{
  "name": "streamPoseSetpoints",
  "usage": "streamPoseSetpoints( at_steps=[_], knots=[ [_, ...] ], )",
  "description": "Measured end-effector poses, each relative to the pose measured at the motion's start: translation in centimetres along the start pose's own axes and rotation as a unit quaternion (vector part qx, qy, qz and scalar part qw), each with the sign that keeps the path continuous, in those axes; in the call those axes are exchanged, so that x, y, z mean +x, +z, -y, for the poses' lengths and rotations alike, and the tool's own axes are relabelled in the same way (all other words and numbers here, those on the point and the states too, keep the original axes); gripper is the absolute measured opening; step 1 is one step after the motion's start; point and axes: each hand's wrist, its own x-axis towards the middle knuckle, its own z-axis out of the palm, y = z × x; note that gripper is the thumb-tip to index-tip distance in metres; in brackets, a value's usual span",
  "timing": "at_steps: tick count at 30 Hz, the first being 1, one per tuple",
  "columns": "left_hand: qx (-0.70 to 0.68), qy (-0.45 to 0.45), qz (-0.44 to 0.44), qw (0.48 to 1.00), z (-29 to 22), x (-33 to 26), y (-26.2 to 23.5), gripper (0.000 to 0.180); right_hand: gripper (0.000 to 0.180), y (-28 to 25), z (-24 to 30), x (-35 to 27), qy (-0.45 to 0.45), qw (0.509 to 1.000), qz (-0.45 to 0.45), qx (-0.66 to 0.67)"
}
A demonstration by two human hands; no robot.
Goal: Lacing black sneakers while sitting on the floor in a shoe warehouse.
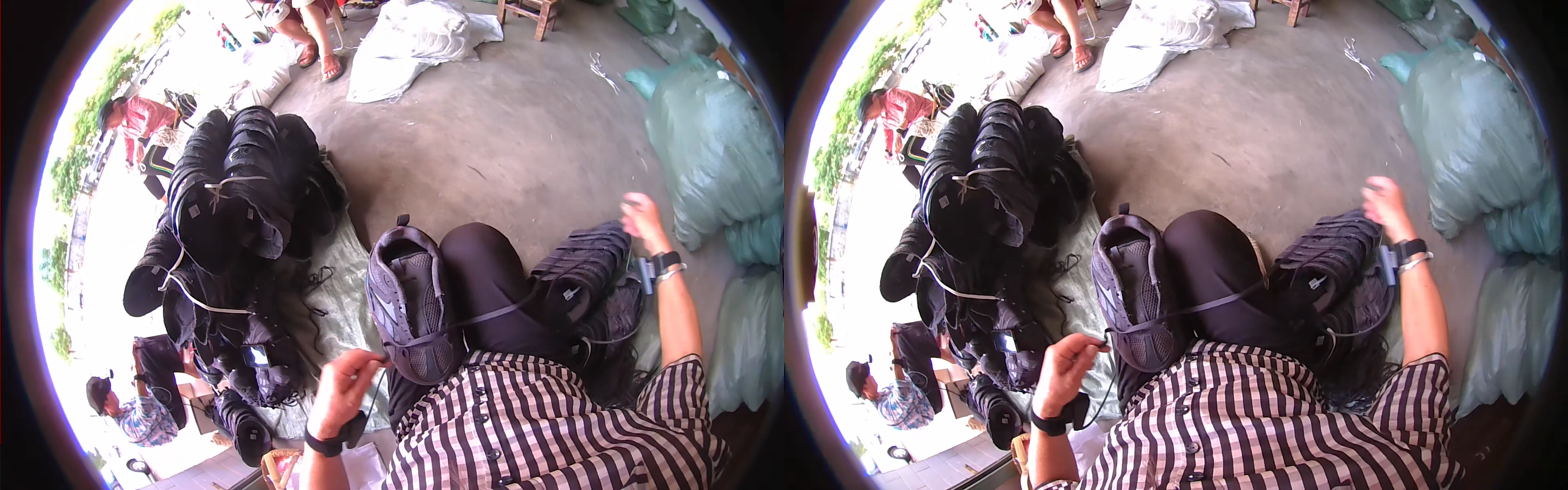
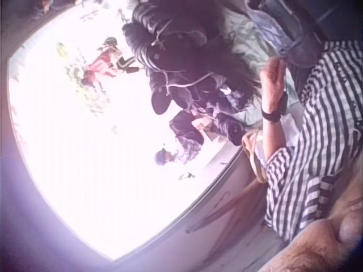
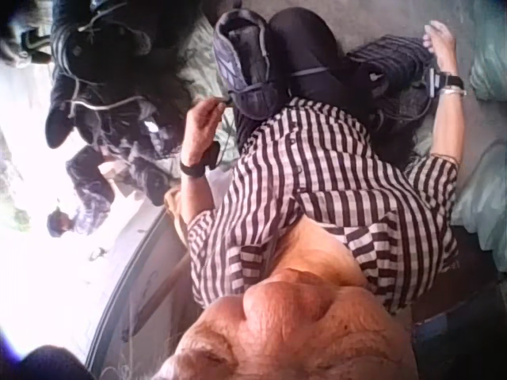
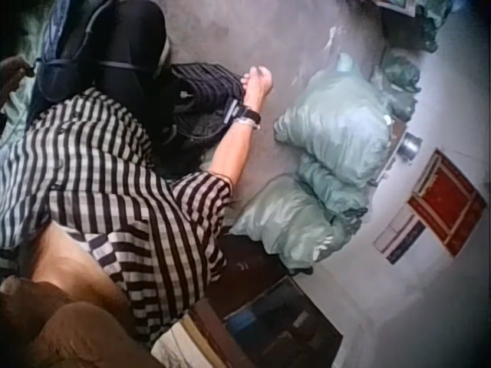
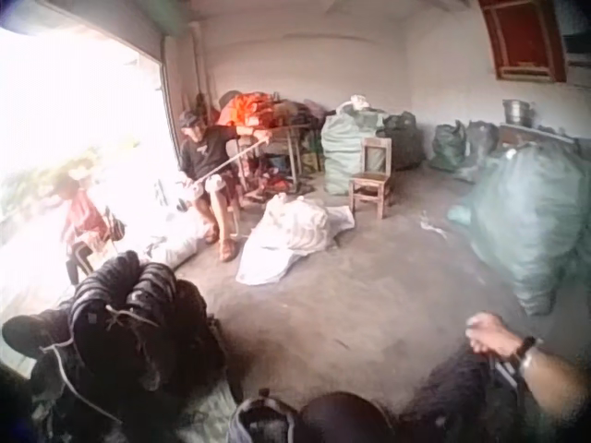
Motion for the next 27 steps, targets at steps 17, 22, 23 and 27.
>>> streamPoseSetpoints(
  at_steps=[17,22,23,27],
  knots=[
    [-0.035,-0.031,0.144,0.988,-5.6,4.4,3.7,0.018,0.033,17.9,18.7,-18.0,-0.195,0.639,0.742,-0.055],
    [0.062,0.178,-0.11,0.976,-3.5,8.0,1.5,0.025,0.012,19.2,19.2,-15.0,-0.52,0.707,0.464,-0.117],
    [0.201,0.245,-0.163,0.934,-3.6,8.8,1.1,0.031,0.012,19.9,20.1,-14.8,-0.518,0.738,0.414,-0.126],
    [0.212,0.226,-0.119,0.943,-1.6,10.5,2.3,0.052,0.016,23.2,21.1,-14.2,-0.272,0.784,0.557,-0.043]
  ],
)
